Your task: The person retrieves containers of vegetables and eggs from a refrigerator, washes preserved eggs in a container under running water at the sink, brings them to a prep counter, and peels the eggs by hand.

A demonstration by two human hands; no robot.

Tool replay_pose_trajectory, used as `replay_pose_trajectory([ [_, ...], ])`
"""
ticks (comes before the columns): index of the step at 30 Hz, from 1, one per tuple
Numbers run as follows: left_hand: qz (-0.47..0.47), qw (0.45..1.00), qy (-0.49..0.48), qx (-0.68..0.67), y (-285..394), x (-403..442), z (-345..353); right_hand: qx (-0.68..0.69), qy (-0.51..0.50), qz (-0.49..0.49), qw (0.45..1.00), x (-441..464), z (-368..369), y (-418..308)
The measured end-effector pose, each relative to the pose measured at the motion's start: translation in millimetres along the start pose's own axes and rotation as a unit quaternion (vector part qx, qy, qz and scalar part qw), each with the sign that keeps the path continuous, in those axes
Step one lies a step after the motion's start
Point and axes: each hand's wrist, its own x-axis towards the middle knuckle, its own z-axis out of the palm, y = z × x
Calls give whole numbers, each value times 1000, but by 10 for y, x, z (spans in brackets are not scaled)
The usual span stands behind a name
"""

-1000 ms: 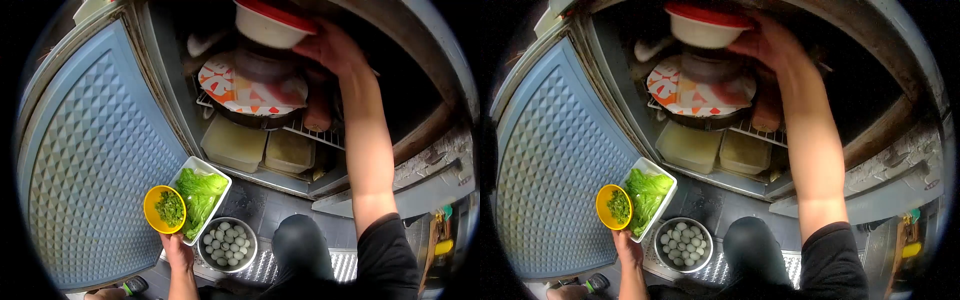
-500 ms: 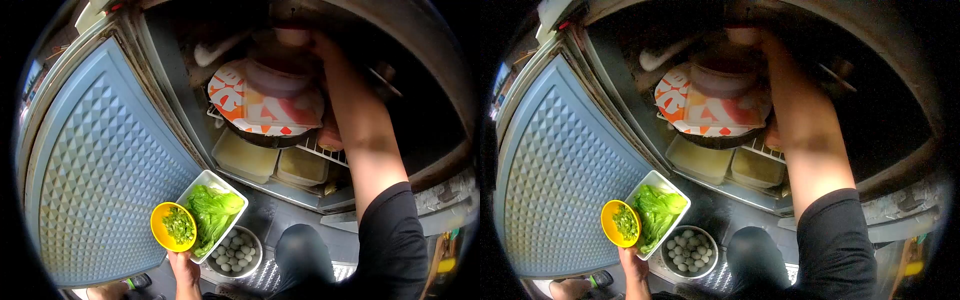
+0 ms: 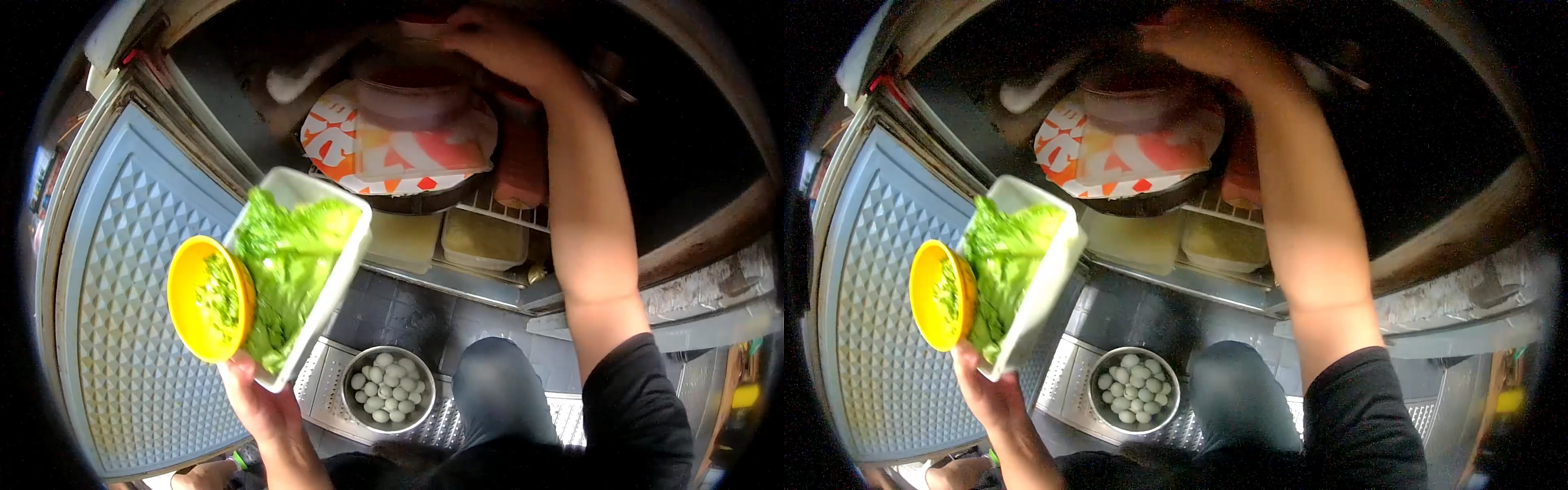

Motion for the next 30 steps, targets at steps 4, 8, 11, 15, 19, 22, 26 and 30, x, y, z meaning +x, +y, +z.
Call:
replay_pose_trajectory([
  [4, 44, 991, -95, -84, 67, 242, 317, -88, 89, -75, 989, -377, 365, 78],
  [8, 57, 992, -100, -58, 54, 442, 634, -104, 33, 100, 989, -323, 584, 63],
  [11, 54, 995, -83, -17, 0, 565, 865, -123, 103, 63, 985, -269, 670, 230],
  [15, 55, 997, -56, -18, -134, 718, 1042, -101, 147, 50, 983, -279, 693, 307],
  [19, 57, 998, -33, -19, -183, 781, 1209, -76, 127, 34, 988, -209, 616, 488],
  [22, 52, 998, -46, -12, -188, 801, 1217, -73, 111, 22, 991, -144, 548, 585],
  [26, 46, 997, -54, -7, -223, 850, 1182, -70, 101, 11, 992, -114, 502, 655],
  [30, 37, 998, -50, -5, -236, 896, 1184, -40, 103, -8, 994, -10, 520, 791],
])
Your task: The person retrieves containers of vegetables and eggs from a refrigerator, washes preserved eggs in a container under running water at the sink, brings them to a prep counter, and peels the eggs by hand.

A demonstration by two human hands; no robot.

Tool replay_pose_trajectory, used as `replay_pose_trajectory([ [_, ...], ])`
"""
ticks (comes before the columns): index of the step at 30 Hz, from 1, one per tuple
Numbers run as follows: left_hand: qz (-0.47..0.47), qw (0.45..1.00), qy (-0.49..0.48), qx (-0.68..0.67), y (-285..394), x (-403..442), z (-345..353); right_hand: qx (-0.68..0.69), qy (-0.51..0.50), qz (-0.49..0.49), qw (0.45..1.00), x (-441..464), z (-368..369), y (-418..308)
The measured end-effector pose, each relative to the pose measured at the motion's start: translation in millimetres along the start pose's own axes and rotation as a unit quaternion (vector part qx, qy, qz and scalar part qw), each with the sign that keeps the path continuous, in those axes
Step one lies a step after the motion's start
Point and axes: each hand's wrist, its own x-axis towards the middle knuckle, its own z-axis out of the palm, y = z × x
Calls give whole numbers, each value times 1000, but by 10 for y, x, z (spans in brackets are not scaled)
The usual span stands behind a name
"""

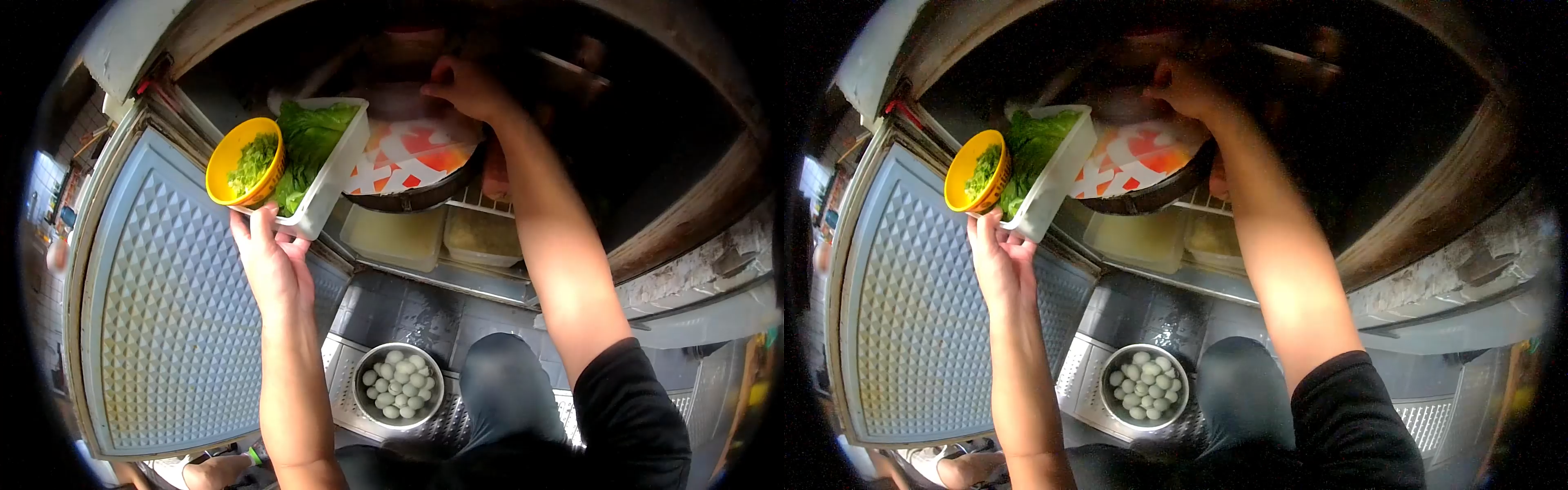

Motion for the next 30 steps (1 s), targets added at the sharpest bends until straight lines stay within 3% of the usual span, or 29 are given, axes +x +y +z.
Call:
replay_pose_trajectory([
  [6, -12, 1000, -11, -10, 7, 45, 13, -21, -4, 4, 1000, 53, 2, 41],
  [9, -28, 999, -14, -20, -18, 93, -44, -58, 149, -74, 984, -108, 98, -40],
  [12, -66, 997, -21, -32, -77, 272, -235, -70, 171, -5, 983, -437, -22, -306],
  [15, -101, 992, -52, -50, -88, 350, -208, 32, 66, 20, 997, -877, -112, -559],
  [17, -86, 991, -72, -67, -24, 296, 7, 89, 71, -16, 993, -1051, -56, -619],
  [20, -131, 984, -103, -55, -43, 503, -15, 151, 44, -53, 986, -1104, 42, -539],
  [22, -165, 976, -141, -15, -150, 766, -133, 150, 84, -114, 978, -1119, 88, -552],
  [24, -126, 989, -72, 31, -113, 697, 113, 143, 79, -100, 981, -1133, 123, -557],
  [27, -136, 988, -57, 37, -131, 856, 202, 130, 112, -97, 980, -1157, 238, -595],
  [30, -89, 991, 66, 69, -191, 917, 375, 127, 151, -65, 978, -1177, 402, -728],
])
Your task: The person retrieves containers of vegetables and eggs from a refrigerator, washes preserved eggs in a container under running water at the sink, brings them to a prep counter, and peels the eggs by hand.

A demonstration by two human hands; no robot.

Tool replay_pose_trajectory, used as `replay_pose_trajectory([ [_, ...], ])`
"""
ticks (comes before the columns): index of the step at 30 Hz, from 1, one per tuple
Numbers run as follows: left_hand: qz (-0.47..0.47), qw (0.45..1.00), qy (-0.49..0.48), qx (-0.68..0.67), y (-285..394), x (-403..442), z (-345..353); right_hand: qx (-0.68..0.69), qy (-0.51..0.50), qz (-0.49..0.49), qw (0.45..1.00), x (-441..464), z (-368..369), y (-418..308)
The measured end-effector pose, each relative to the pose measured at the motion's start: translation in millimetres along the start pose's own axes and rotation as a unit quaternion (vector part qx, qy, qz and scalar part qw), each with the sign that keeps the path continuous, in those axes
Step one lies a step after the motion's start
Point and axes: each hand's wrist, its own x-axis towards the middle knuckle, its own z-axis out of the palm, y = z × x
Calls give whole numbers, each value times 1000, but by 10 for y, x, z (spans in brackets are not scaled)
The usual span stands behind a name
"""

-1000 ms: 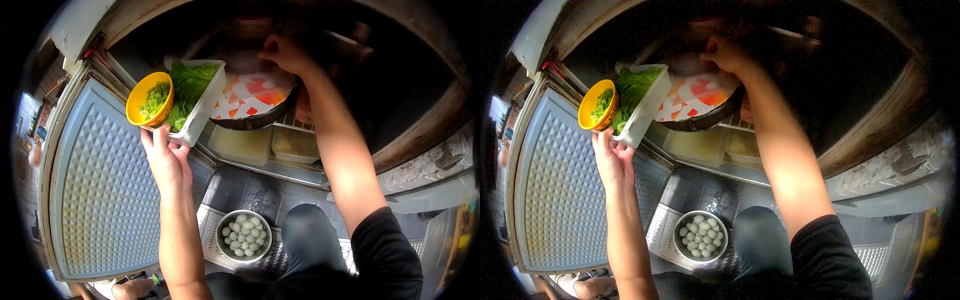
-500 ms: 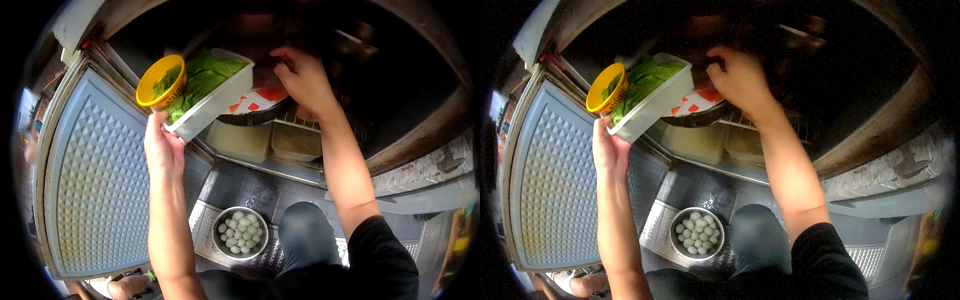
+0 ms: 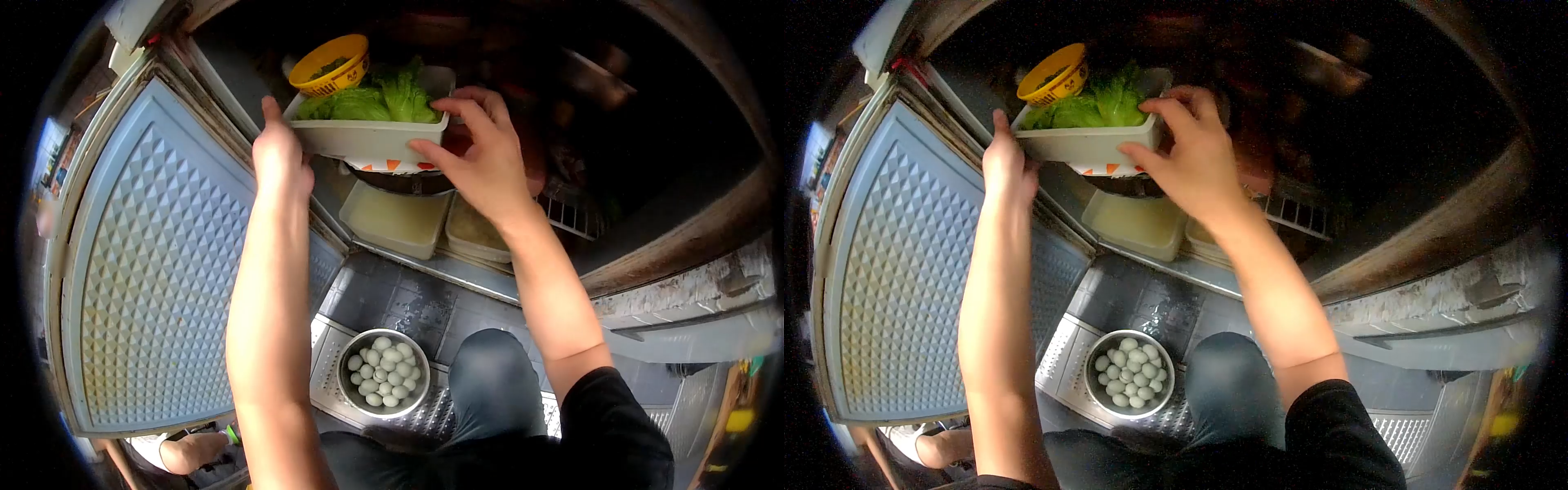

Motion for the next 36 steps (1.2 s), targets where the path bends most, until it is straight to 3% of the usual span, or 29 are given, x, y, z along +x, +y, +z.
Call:
replay_pose_trajectory([
  [5, -17, 998, 52, -37, -83, 199, 160, -91, 22, -8, 996, -34, 219, -175],
  [8, -11, 991, -57, -118, -243, 315, 79, -111, 29, -13, 993, -53, 247, -221],
  [9, 28, 991, -83, -106, -249, 134, 85, -113, 30, -12, 993, -68, 236, -230],
  [13, 68, 988, -83, -113, -486, -26, -105, -131, 54, -37, 989, -155, 127, -166],
  [15, 121, 991, -52, -30, -550, -205, -126, -141, 84, -66, 984, -177, 47, -33],
  [16, 147, 988, -38, 11, -581, -302, -142, -167, 53, -66, 982, -178, 27, 55],
  [17, 223, 964, -36, 142, -591, -385, -205, -194, 22, -64, 979, -176, -3, 136],
  [19, 335, 913, -100, 211, -524, -632, -166, -181, -38, -82, 979, -118, -42, 153],
  [21, 407, 843, -123, 329, -539, -655, -148, -173, -36, -86, 981, -85, -12, 207],
  [24, 411, 810, -108, 403, -504, -680, -52, -165, -24, -86, 982, -63, 24, 186],
  [36, 390, 828, -104, 390, -437, -535, -26, -177, -87, -22, 980, 120, -4, 303],
])
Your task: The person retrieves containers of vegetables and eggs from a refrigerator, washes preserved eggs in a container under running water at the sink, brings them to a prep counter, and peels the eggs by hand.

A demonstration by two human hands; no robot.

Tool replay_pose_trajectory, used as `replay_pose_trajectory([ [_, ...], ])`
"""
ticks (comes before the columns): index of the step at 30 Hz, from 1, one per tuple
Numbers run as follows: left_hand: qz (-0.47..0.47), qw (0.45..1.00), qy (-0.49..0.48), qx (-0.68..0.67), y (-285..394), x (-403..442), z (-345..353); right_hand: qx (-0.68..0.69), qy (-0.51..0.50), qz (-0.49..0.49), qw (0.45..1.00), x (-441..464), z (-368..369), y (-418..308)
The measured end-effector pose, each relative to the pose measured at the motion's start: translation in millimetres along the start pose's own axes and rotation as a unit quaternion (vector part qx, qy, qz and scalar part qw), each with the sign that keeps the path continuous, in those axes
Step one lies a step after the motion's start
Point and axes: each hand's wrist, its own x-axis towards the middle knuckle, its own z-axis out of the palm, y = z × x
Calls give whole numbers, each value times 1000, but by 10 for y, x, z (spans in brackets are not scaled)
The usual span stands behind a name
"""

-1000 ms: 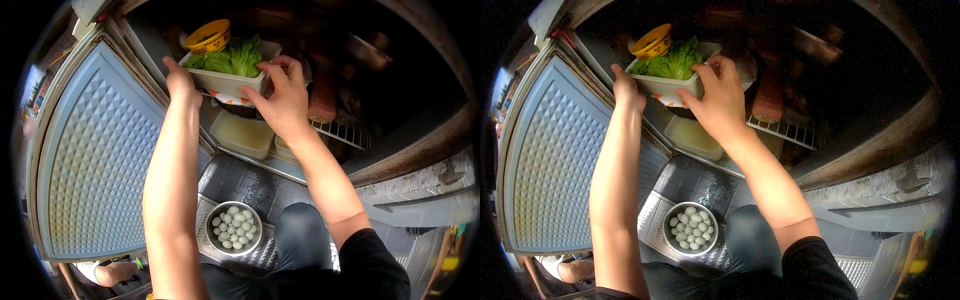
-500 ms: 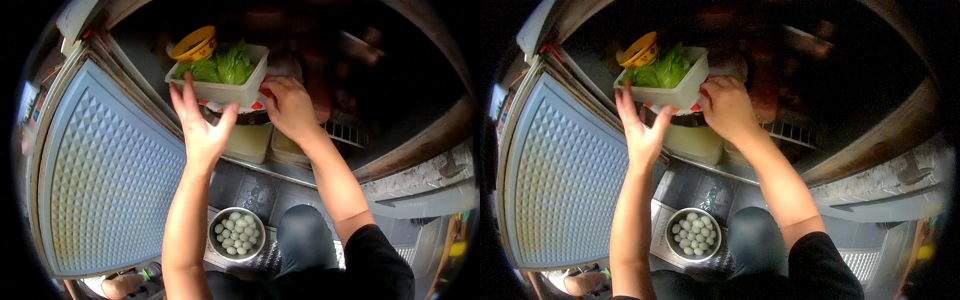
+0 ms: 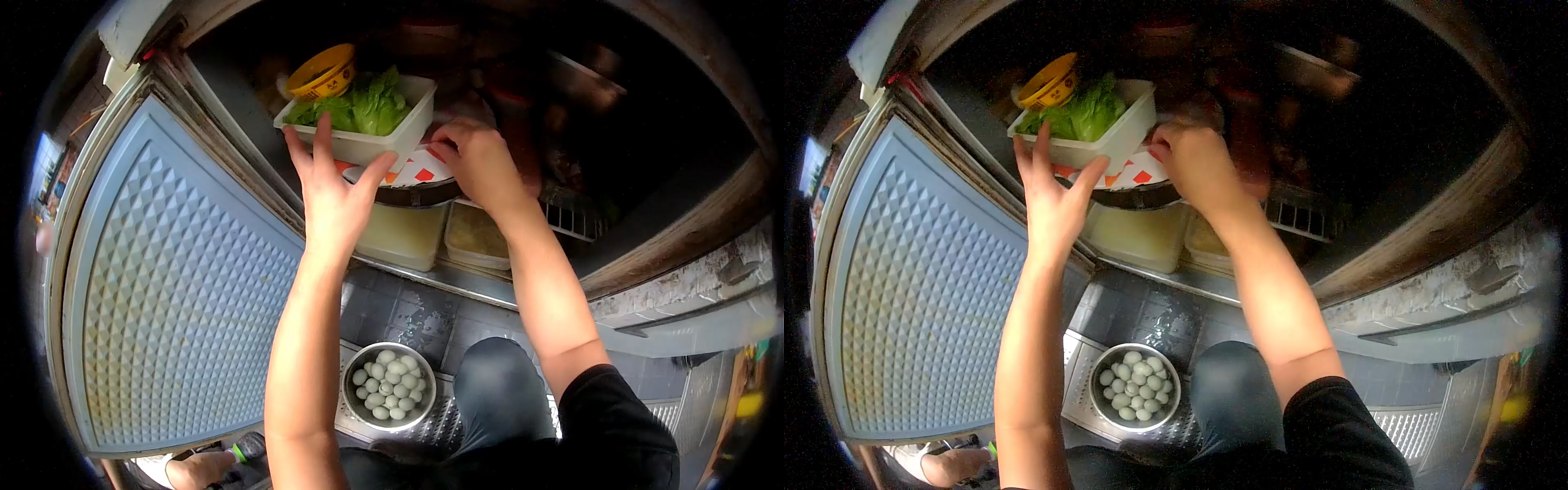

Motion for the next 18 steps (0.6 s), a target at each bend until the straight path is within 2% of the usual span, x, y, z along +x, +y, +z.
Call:
replay_pose_trajectory([
  [2, -2, 1000, -4, 9, -3, 14, 10, 32, -7, 9, 999, 10, -31, 70],
  [11, 0, 1000, -3, -2, -38, 30, 52, 10, 0, -51, 999, 8, -89, 172],
  [14, 25, 1000, 15, -8, -101, 7, 33, -14, 63, -60, 996, -61, -102, 53],
  [16, 46, 999, 22, 18, -253, -64, 7, -26, 119, -117, 986, -66, -69, 82],
  [18, 68, 996, 34, 42, -303, -245, -137, -31, 155, -102, 982, -191, -102, -108],
])
